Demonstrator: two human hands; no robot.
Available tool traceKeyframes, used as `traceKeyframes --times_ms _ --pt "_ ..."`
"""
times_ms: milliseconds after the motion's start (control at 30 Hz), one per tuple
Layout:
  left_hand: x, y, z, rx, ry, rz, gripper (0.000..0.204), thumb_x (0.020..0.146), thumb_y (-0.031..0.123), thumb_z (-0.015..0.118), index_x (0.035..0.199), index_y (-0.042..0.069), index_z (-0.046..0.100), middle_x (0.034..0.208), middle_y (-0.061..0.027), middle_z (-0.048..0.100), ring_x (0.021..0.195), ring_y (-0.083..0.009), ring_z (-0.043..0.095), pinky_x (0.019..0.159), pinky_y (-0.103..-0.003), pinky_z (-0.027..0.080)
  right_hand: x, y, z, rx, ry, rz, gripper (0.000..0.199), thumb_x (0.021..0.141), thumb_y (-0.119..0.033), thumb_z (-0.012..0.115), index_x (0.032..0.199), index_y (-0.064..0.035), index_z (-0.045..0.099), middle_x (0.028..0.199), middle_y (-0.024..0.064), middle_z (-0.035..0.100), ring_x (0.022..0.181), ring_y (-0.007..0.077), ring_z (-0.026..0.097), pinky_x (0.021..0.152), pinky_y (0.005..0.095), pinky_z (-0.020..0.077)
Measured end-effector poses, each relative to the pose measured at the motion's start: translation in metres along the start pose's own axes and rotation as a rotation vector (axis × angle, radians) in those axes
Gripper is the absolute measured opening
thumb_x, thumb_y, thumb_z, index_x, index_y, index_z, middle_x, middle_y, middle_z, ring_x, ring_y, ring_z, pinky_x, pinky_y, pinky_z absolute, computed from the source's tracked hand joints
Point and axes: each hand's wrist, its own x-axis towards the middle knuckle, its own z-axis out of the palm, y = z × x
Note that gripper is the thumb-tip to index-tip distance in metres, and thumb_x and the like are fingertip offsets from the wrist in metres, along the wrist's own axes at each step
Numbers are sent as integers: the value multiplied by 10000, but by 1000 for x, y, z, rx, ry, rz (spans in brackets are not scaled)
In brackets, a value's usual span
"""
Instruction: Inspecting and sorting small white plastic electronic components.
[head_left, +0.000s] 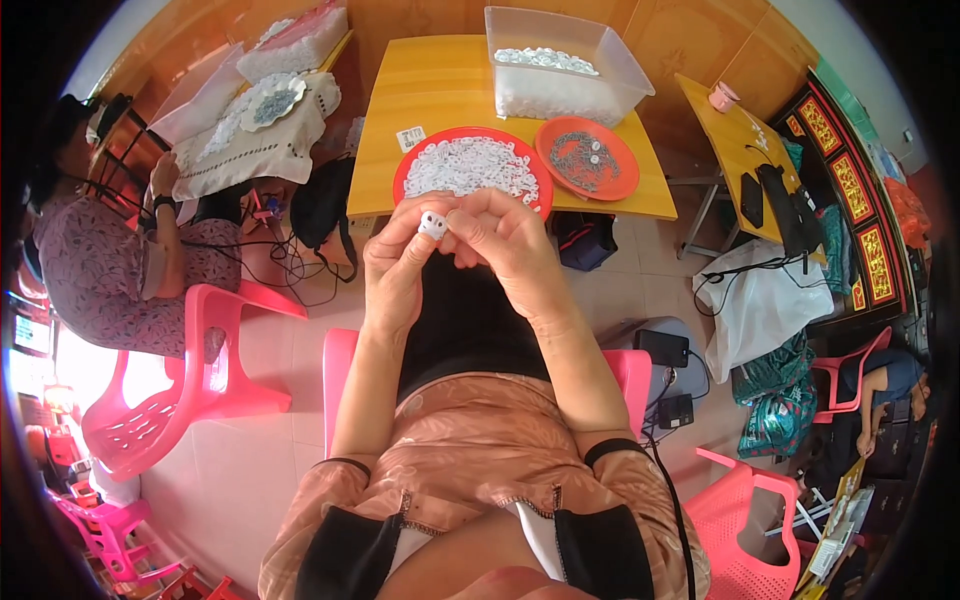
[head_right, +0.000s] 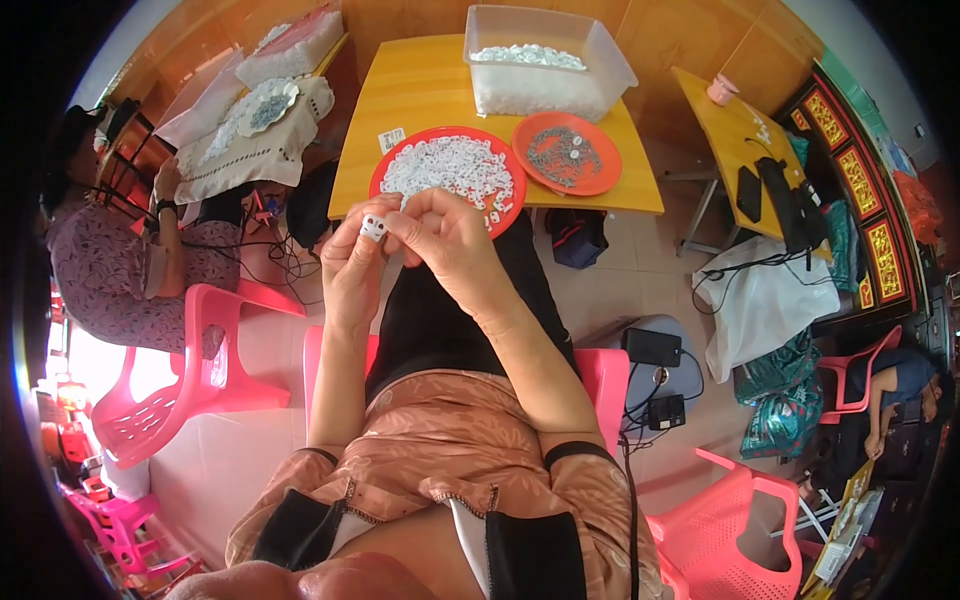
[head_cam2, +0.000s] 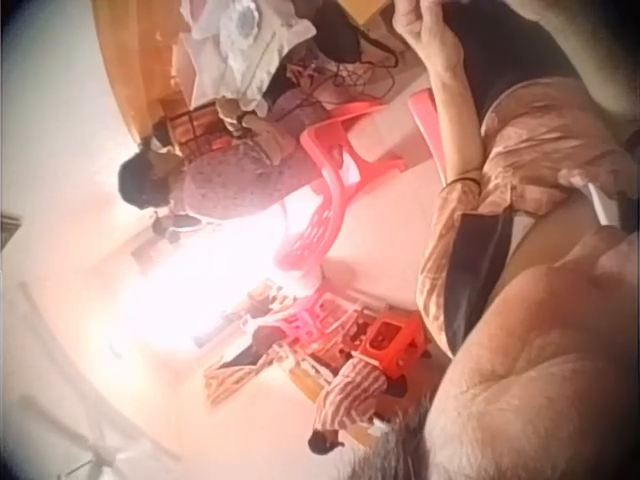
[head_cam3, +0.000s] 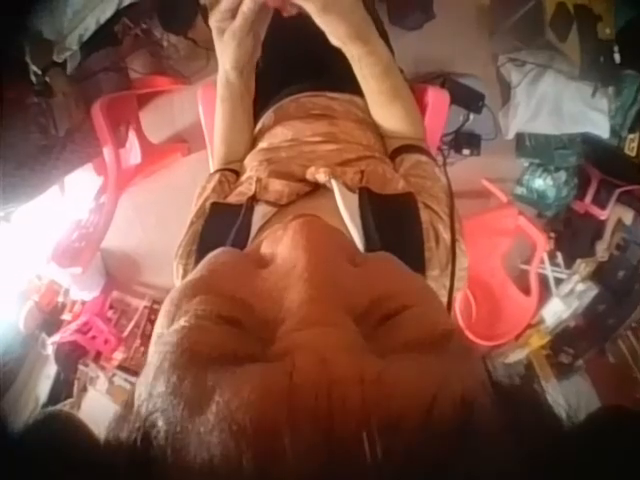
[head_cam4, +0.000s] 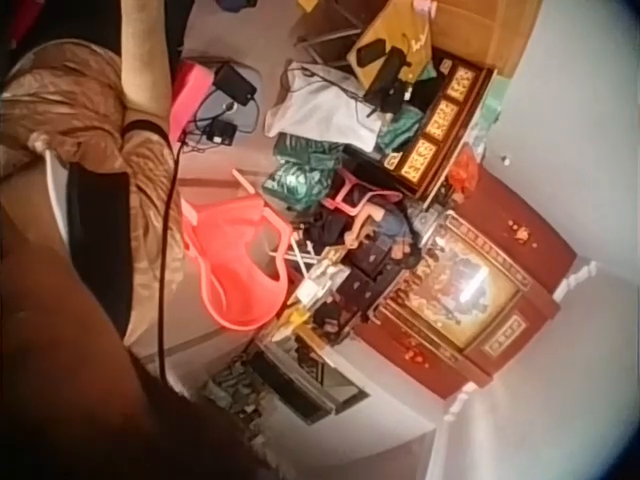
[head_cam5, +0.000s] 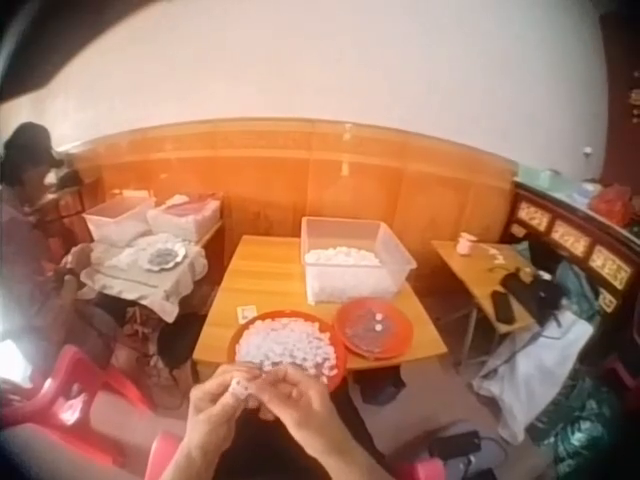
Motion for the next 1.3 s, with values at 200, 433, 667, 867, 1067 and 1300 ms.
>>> traceKeyframes --times_ms 200,433,667,867,1067,1300 --pt "-2 0 4 80 -10 2 303 880 202 614 1102 -4 619 1156 -101 558 988 -172 550 832 -296 463 0 2 2 -53 -77 19 219 925 -213 553 816 -32 610 683 -5 539 567 39 432 526 187 364" --pt "1 4 -1 52 -48 -19 329 885 241 609 1106 -3 616 1145 -95 562 885 -135 544 739 -254 471 1 3 0 -35 -101 75 237 930 -243 547 901 -18 616 675 10 519 540 54 416 487 203 348" --pt "-1 2 1 -19 5 -10 309 910 221 572 1098 -21 608 1124 -91 572 982 -175 551 814 -288 469 -5 3 7 -672 -111 -327 189 923 -193 548 961 -8 536 648 82 540 524 169 530 480 310 408" --pt "-4 1 5 -214 -27 -38 349 909 250 573 1112 -33 592 1160 -141 584 1072 -217 552 938 -350 433 -3 14 4 -991 -72 -630 209 871 -140 565 973 20 477 639 143 557 568 308 589 480 379 457" --pt "-10 -5 14 -282 -9 -47 378 922 278 547 1122 -41 582 1195 -185 579 1091 -224 550 967 -351 414 1 30 0 -1151 48 -821 248 836 -131 543 1041 7 528 672 117 572 564 269 610 498 338 489" --pt "-15 -10 30 -246 150 -102 343 956 274 478 1109 -19 567 1149 -153 596 1038 -234 573 941 -346 438 3 39 -5 -1189 131 -829 225 833 -167 542 973 8 527 612 114 559 532 278 603 479 350 489"
